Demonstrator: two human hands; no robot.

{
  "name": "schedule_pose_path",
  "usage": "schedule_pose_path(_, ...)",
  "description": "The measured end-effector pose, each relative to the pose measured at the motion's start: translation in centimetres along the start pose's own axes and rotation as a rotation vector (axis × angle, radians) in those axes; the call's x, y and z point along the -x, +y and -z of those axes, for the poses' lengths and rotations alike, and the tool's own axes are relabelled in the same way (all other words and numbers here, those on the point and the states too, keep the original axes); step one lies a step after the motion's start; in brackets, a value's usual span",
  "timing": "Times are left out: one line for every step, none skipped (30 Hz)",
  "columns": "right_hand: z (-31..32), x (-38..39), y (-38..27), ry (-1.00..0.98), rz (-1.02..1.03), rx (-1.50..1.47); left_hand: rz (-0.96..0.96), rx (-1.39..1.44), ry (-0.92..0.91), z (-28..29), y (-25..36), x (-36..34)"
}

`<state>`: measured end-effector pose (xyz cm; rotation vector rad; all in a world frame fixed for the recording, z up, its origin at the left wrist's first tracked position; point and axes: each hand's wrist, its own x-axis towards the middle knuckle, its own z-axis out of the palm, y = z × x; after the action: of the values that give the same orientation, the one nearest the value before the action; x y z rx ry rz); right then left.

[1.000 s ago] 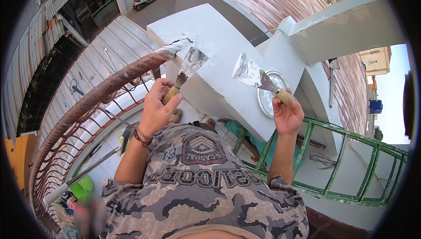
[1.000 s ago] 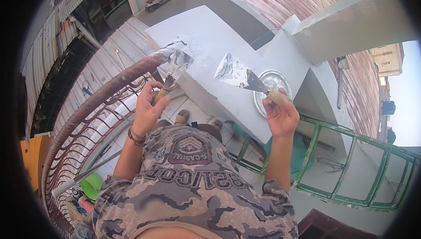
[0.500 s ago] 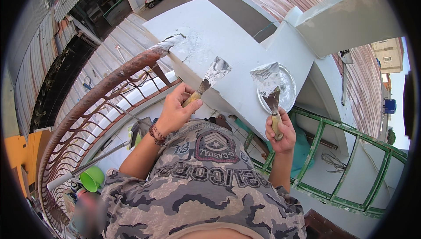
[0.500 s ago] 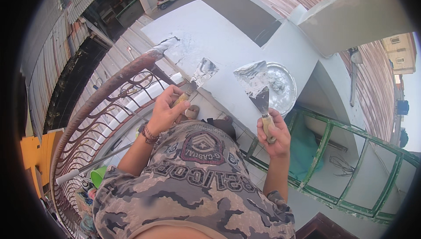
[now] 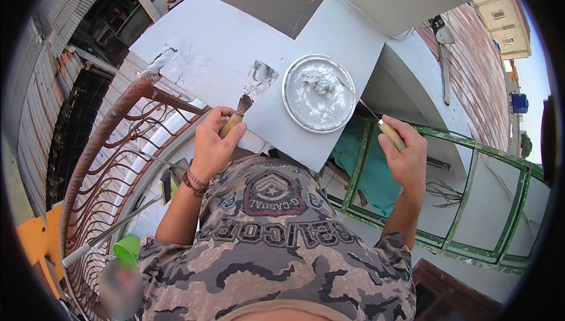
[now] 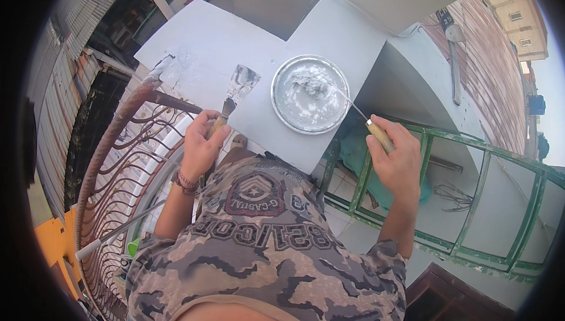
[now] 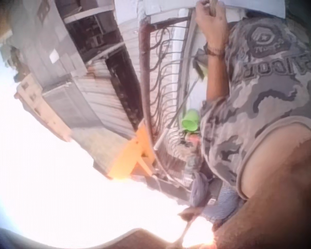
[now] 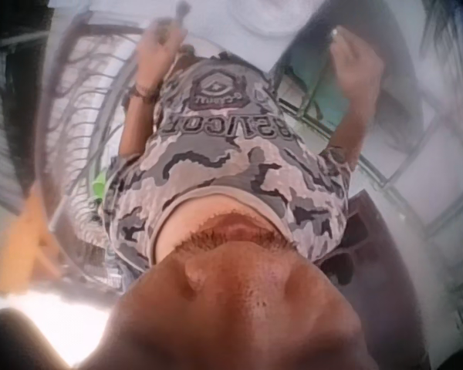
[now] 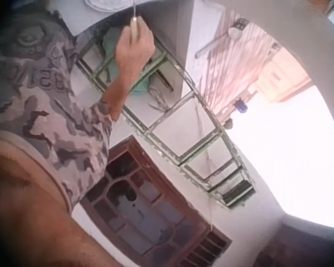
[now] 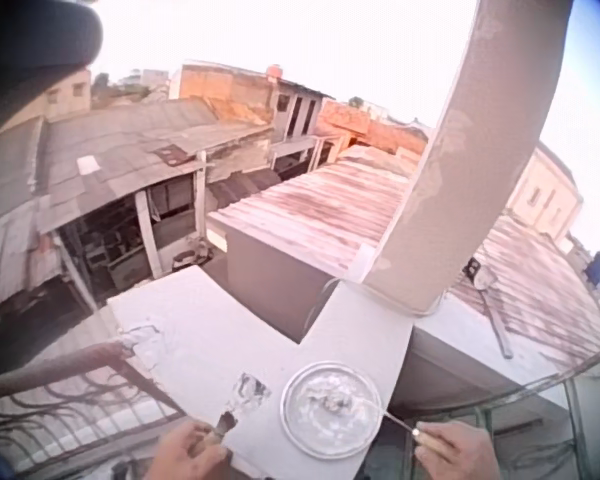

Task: The person uses two putty knives to apply and smooth a white plaster-like substance onto a white surface. They repeatedly scoop material from a container and spread it across the surface.

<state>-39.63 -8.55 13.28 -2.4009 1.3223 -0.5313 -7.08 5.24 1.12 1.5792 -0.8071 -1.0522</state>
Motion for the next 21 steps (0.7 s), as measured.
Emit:
schedule_pose_path(0.7, -0.7, -2.2, -0.04, 0.022, 0.101, 0.024, 0.013, 0.016, -0.3, -0.1, -0.2)
schedule_pose_path(0.9, -1.2, -4.0, -0.083, 0.046, 0.201, 0.051, 0.025, 0.035, -0.6, -0.1, -0.4)
schedule_pose_path(0.8, -1.5, -5.0, -0.096, 0.064, 0.251, 0.031, 0.009, 0.035, -1.1, -0.5, -0.9)
schedule_pose_path(0.3, -2.0, -5.7, -0.11, 0.099, 0.309, 0.01, -0.006, 0.039, -1.6, -1.1, -1.4)
schedule_pose_path(-0.1, -2.5, -6.6, -0.123, 0.131, 0.367, -0.011, -0.023, 0.038, -1.9, -1.2, -1.9)
schedule_pose_path(-0.7, -3.0, -7.2, -0.14, 0.165, 0.428, 0.049, 0.022, 0.007, -2.4, -0.5, -2.1)
schedule_pose_path(-1.1, -3.5, -8.0, -0.179, 0.158, 0.469, 0.11, 0.067, -0.023, -2.9, 0.7, -2.2)
schedule_pose_path(-1.5, -4.1, -8.6, -0.222, 0.161, 0.509, 0.172, 0.115, -0.045, -3.6, 1.4, -2.3)
schedule_pose_path(-1.9, -4.6, -9.1, -0.264, 0.163, 0.549, 0.171, 0.14, -0.045, -4.2, 1.2, -2.4)
schedule_pose_path(-2.5, -4.8, -9.4, -0.294, 0.17, 0.562, 0.17, 0.165, -0.045, -4.8, 1.0, -2.5)
schedule_pose_path(-3.0, -5.0, -9.7, -0.322, 0.176, 0.575, 0.167, 0.19, -0.045, -5.1, 0.9, -2.7)
schedule_pose_path(-3.5, -5.3, -10.0, -0.35, 0.182, 0.589, 0.185, 0.237, -0.079, -5.4, 0.8, -2.9)
schedule_pose_path(-4.0, -5.8, -10.2, -0.404, 0.174, 0.599, 0.202, 0.285, -0.114, -5.6, 0.8, -3.1)
schedule_pose_path(-4.6, -6.0, -10.1, -0.415, 0.189, 0.592, 0.218, 0.331, -0.152, -6.0, 0.5, -3.3)
schedule_pose_path(-5.2, -6.1, -10.0, -0.425, 0.202, 0.584, 0.197, 0.392, -0.148, -6.7, 0.1, -3.5)
schedule_pose_path(-5.6, -6.2, -9.8, -0.435, 0.211, 0.577, 0.176, 0.453, -0.146, -7.5, -0.4, -3.7)
schedule_pose_path(-5.6, -6.3, -9.7, -0.441, 0.226, 0.612, 0.152, 0.516, -0.146, -8.3, -0.5, -3.9)
schedule_pose_path(-5.5, -6.3, -9.7, -0.447, 0.239, 0.647, 0.147, 0.536, -0.139, -9.0, -0.5, -3.9)
schedule_pose_path(-5.4, -6.4, -9.7, -0.454, 0.249, 0.682, 0.144, 0.556, -0.133, -9.7, -0.5, -4.0)
schedule_pose_path(-5.1, -6.5, -9.5, -0.466, 0.215, 0.692, 0.138, 0.574, -0.128, -10.4, -0.5, -4.0)
schedule_pose_path(-4.6, -6.6, -9.2, -0.479, 0.18, 0.701, 0.115, 0.498, -0.155, -11.1, -0.7, -4.2)
